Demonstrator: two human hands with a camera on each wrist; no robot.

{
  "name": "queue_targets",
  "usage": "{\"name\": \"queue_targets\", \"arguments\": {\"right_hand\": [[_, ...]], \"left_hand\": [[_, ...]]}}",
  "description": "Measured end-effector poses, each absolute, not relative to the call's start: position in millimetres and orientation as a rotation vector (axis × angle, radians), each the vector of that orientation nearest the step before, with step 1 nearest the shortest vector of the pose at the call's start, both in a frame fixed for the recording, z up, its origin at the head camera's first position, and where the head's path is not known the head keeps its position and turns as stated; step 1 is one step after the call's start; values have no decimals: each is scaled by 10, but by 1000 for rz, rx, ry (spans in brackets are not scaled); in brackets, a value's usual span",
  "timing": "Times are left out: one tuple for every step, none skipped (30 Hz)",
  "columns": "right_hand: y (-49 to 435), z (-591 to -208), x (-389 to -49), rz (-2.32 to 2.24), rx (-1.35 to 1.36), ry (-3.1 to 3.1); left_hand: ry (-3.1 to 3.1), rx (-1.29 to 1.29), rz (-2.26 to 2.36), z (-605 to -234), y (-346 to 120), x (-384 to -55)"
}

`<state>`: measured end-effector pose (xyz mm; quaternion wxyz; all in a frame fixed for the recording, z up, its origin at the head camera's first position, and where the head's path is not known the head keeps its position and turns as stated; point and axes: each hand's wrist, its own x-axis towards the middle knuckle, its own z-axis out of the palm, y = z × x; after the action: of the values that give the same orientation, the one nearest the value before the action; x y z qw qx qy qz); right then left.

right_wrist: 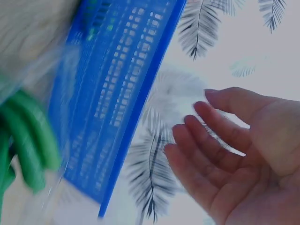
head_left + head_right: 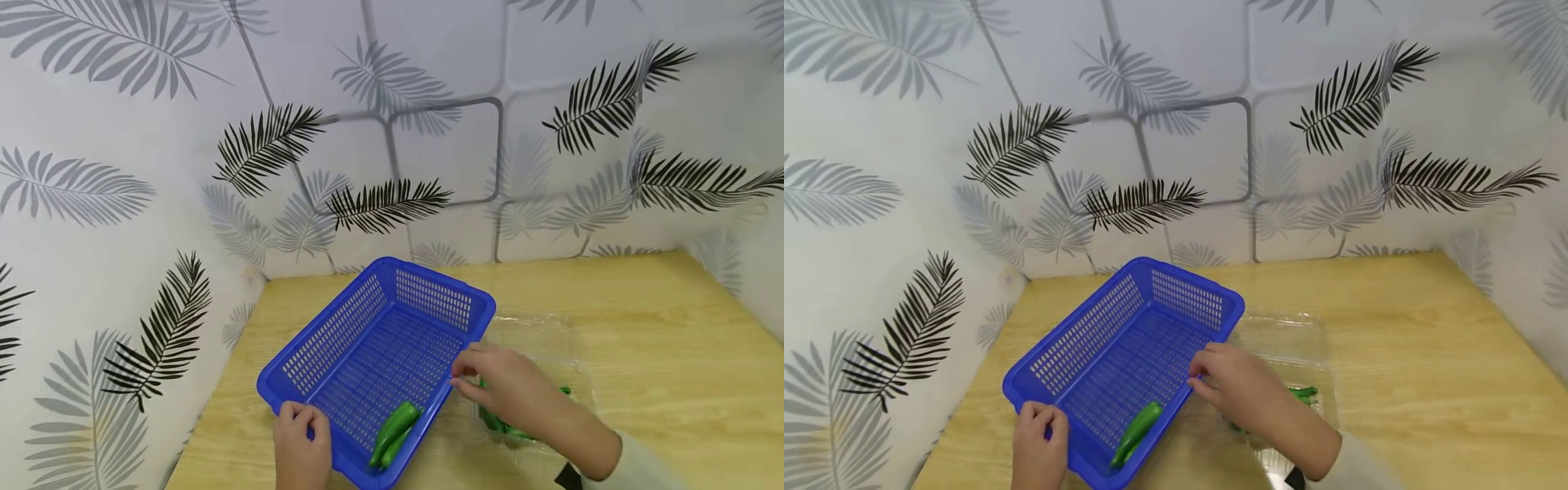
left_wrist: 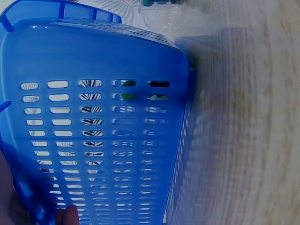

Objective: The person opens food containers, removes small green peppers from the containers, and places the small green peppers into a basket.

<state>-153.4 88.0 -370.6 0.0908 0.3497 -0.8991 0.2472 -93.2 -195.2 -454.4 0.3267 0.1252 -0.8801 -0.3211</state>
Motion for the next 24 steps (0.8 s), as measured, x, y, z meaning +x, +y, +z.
{"name": "queue_targets", "arguments": {"right_hand": [[946, -3719, -1529, 716, 1003, -2697], [1013, -3740, -1527, 703, 965, -2729], [1081, -3762, -1526, 699, 920, -2777], [1151, -3790, -1526, 697, 879, -2832], [1223, -3826, -1526, 688, 838, -2888], [1293, -3866, -1527, 670, 794, -2953], [1362, -3911, -1531, 655, 754, -3009], [1425, -3958, -1538, 647, 722, -3063], [1484, -4005, -1543, 636, 697, -3113], [1534, -4058, -1551, 627, 687, -3149], [1574, -4111, -1559, 619, 686, -3163], [1606, -4162, -1564, 611, 687, -3170], [1629, -4206, -1569, 614, 691, -3171], [1644, -4243, -1569, 613, 696, -3165], [1654, -4278, -1567, 611, 700, -3152], [1660, -4311, -1568, 605, 702, -3131], [1660, -4339, -1567, 593, 701, -3109], [1655, -4359, -1566, 581, 685, -3102], [1656, -4377, -1568, 571, 674, -3093], [1654, -4394, -1573, 557, 664, -3087], [1648, -4407, -1580, 555, 658, -3088], [1639, -4415, -1586, 552, 648, -3091], [1629, -4420, -1592, 551, 639, -3097], [1620, -4422, -1594, 556, 633, -3105]], "left_hand": [[-2313, 328, -842, -4541, -1962, -931], [-2319, 330, -842, -4539, -1972, -929], [-2331, 336, -842, -4537, -1981, -926], [-2343, 344, -844, -4532, -1989, -921], [-2355, 349, -850, -4530, -1997, -918], [-2371, 359, -860, -4527, -2003, -916], [-2393, 375, -872, -4523, -2006, -914], [-2411, 389, -888, -4518, -2008, -914], [-2430, 405, -906, -4513, -2009, -918], [-2448, 420, -925, -4507, -2010, -924], [-2461, 433, -940, -4503, -2012, -933], [-2472, 446, -951, -4498, -2014, -941], [-2475, 452, -963, -4497, -2017, -949], [-2474, 453, -971, -4498, -2022, -956], [-2471, 453, -974, -4500, -2026, -960], [-2467, 449, -973, -4504, -2031, -961], [-2461, 440, -970, -4510, -2036, -958], [-2458, 434, -968, -4516, -2040, -953], [-2453, 424, -965, -4523, -2038, -953], [-2446, 408, -959, -4531, -2039, -955], [-2436, 391, -951, -4539, -2041, -955], [-2425, 377, -942, -4547, -2047, -955], [-2413, 359, -935, -4553, -2054, -956], [-2403, 344, -928, -4557, -2062, -957]]}}
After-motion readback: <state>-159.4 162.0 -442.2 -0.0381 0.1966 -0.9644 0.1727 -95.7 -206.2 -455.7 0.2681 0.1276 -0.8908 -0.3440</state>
